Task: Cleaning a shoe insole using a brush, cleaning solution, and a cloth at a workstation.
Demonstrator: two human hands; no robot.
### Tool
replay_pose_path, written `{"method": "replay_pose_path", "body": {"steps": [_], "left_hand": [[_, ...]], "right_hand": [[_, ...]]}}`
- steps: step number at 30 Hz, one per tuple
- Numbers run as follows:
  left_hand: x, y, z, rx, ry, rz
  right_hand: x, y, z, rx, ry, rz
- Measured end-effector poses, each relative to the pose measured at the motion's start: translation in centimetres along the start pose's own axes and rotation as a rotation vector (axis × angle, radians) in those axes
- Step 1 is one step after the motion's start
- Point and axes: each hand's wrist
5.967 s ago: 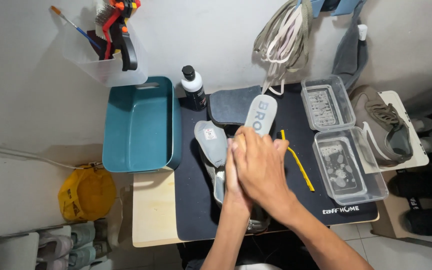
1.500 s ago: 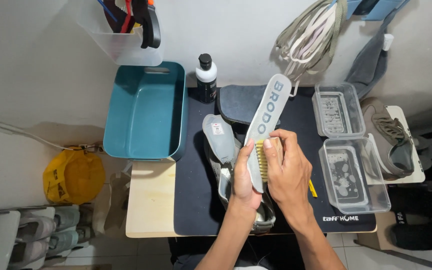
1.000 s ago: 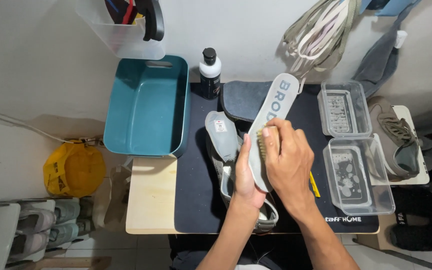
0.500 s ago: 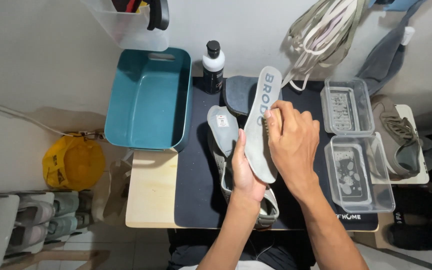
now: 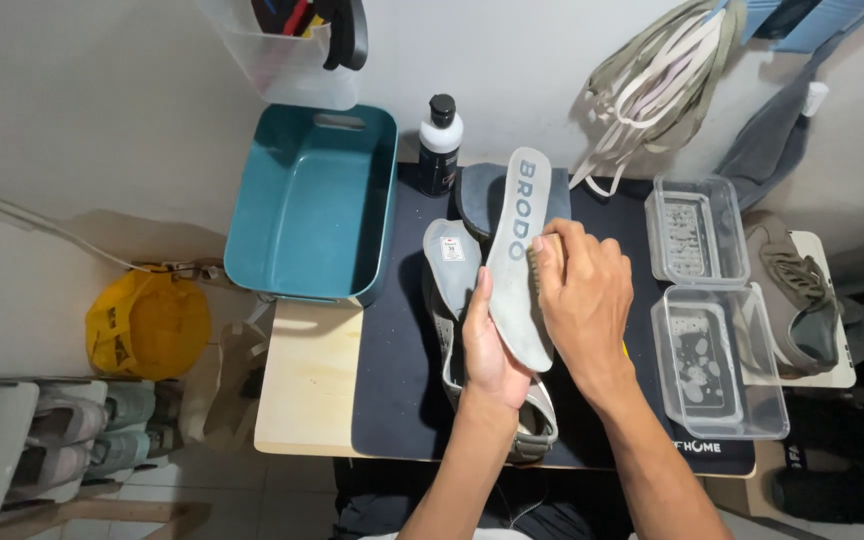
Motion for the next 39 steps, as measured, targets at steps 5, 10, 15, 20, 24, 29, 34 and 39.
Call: {"method": "replay_pose_path", "body": {"steps": [5,10,15,20,24,29,34,39], "left_hand": [[2.3,2.5,-0.3,-0.004,0.036,0.043],[2.0,2.2,-0.2,0.016,0.113,0.07],[0.2,0.6,-0.7,-0.05,-0.002,-0.002],[0.3,0.6,-0.4,-0.076,-0.014,-0.025],[0.8,1.3,-0.6,-0.099,0.004,0.001],[-0.2,-0.3,-0.3,0.089,0.068,0.085],[1.0,1.1,-1.1,0.027,0.026,-0.036],[0.8,2.0,-0.3,-0.024,0.032,-0.03]], "right_hand": [[-2.3,2.2,-2.4,0.102,-0.055,-0.203],[-2.9,2.9,-2.4,0.235,-0.182,-0.402],[-0.8,1.6,-1.6,0.164,-0.173,-0.092],[-0.2,1.0,-1.0,0.214,-0.228,-0.072],[-2.1,2.8,-2.2,0.224,-0.273,-0.311],[-2.7,4.6,-3.6,0.202,-0.226,-0.39],[-0.1,0.8,-1.1,0.053,-0.004,-0.006],[3.8,2.4,-0.9,0.443,-0.395,-0.094]]}}
Point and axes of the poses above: each hand's wrist, its own x-axis towards the middle knuckle, its own y-axis out of the back of the hand, z = x × y, and after that the axes turned 4 degrees about z, right-handed
